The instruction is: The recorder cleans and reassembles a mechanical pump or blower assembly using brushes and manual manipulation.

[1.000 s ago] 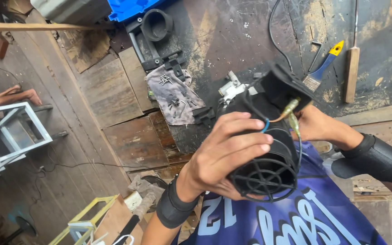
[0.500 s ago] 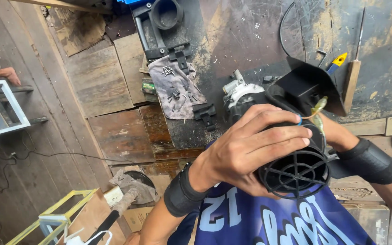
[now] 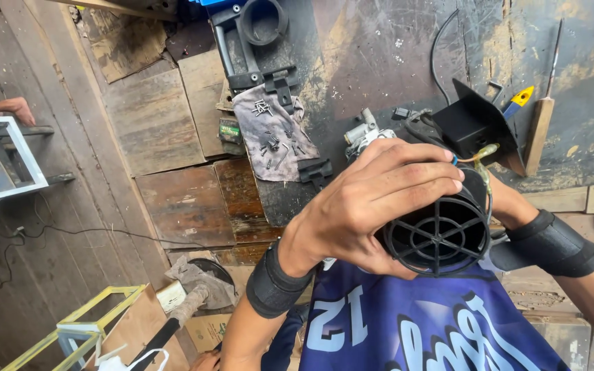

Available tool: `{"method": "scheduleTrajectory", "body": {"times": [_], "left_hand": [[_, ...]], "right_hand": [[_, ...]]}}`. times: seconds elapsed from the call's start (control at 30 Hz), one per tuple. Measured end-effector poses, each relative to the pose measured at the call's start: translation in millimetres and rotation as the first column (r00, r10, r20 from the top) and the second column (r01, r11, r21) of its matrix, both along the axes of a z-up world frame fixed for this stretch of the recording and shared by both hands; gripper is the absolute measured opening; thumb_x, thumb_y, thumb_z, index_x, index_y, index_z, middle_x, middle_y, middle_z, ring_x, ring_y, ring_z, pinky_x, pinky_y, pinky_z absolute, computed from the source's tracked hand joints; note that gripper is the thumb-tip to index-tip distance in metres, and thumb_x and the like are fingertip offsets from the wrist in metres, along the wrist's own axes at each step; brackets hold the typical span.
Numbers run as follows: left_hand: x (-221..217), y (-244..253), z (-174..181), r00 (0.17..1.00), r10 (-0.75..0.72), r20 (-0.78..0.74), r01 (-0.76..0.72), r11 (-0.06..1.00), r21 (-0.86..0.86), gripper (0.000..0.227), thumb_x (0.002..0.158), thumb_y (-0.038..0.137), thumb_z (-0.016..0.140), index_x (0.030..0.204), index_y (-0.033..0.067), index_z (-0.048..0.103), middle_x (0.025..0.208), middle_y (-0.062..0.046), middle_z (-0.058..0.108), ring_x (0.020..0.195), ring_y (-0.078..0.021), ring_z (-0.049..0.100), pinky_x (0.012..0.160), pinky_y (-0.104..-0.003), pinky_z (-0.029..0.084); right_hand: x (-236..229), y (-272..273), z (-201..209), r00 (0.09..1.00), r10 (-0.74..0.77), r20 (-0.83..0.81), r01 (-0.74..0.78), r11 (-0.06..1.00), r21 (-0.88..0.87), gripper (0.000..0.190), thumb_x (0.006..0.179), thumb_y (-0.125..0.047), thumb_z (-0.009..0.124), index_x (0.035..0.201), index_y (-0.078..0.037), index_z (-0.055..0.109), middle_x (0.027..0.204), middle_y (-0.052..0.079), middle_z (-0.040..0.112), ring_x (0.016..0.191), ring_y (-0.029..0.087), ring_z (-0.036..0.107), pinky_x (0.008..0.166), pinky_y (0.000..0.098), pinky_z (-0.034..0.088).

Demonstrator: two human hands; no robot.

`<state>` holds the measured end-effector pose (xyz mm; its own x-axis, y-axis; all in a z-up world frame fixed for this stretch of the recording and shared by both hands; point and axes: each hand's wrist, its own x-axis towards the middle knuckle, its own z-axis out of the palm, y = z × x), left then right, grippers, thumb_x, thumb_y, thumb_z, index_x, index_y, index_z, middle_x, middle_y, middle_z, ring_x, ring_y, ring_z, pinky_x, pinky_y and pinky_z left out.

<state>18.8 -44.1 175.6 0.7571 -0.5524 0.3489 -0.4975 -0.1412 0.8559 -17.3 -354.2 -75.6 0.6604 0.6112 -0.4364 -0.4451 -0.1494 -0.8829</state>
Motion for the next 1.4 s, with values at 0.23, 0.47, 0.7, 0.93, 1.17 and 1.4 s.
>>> {"method": "scheduleTrajectory", "body": {"times": [0.23,0.47,0.7,0.93,1.17,1.4], "left_hand": [[19,-1,5,0.996,-0.089,0.001,0.088,0.994,0.07,0.082,0.069,0.033,0.093,0.133,-0.0034,0.059,0.134,-0.015,0.064,0.134,-0.0343,0.059,0.109,-0.049,0.048],[-9,-6,30,1.0,0.015,0.023,-0.02,0.976,0.218,0.068,0.086,0.037,0.093,0.132,-0.0011,0.061,0.137,-0.011,0.065,0.131,-0.0285,0.062,0.094,-0.038,0.047],[-20,3,20,0.999,0.029,-0.025,-0.024,0.986,0.168,0.071,0.085,0.04,0.089,0.136,-0.0006,0.062,0.138,-0.009,0.063,0.132,-0.0295,0.062,0.094,-0.037,0.047],[-33,6,-10,0.963,0.151,-0.222,-0.161,0.987,-0.027,0.095,0.082,0.084,0.058,0.141,0.0095,0.053,0.16,-0.016,0.041,0.15,-0.0333,0.037,0.117,-0.053,0.032],[-75,21,-86,0.479,0.289,-0.829,-0.491,0.871,0.019,0.103,0.081,0.054,0.086,0.15,0.0029,0.03,0.143,-0.024,0.041,0.137,-0.032,0.047,0.104,-0.051,0.051],[-69,40,-95,0.121,-0.017,-0.993,-0.492,0.867,-0.075,0.066,0.09,0.029,0.085,0.136,-0.0047,0.052,0.117,-0.016,0.067,0.109,-0.0179,0.065,0.095,-0.028,0.051]], "right_hand": [[-1,-1,-8,0.969,0.089,0.231,-0.1,0.994,0.038,0.078,0.059,-0.029,0.092,0.129,-0.007,0.064,0.13,0.008,0.067,0.122,0.02,0.063,0.103,0.0353,0.049],[13,7,17,0.973,0.144,0.183,-0.181,0.962,0.206,0.109,0.048,-0.038,0.097,0.143,-0.003,0.054,0.14,0.013,0.06,0.129,0.024,0.055,0.109,0.0392,0.042],[9,-4,26,0.957,0.268,-0.111,-0.245,0.951,0.19,0.097,0.061,-0.044,0.091,0.141,-0.006,0.053,0.136,0.009,0.065,0.125,0.02,0.06,0.104,0.0363,0.047],[-17,-23,-31,0.962,0.25,-0.109,-0.252,0.968,-0.01,0.039,0.087,-0.026,0.074,0.118,-0.004,0.066,0.106,0.008,0.067,0.1,0.017,0.06,0.087,0.0368,0.052],[-14,-14,-16,0.968,0.251,0.016,-0.248,0.962,-0.112,0.065,0.071,-0.017,0.08,0.132,-0.009,0.058,0.103,0.006,0.069,0.094,0.015,0.062,0.081,0.0346,0.053],[-33,-9,-12,0.936,0.08,-0.343,-0.038,0.991,0.128,0.056,0.089,-0.025,0.075,0.136,0.001,0.06,0.121,0.011,0.066,0.11,0.017,0.06,0.096,0.0354,0.05]]}}
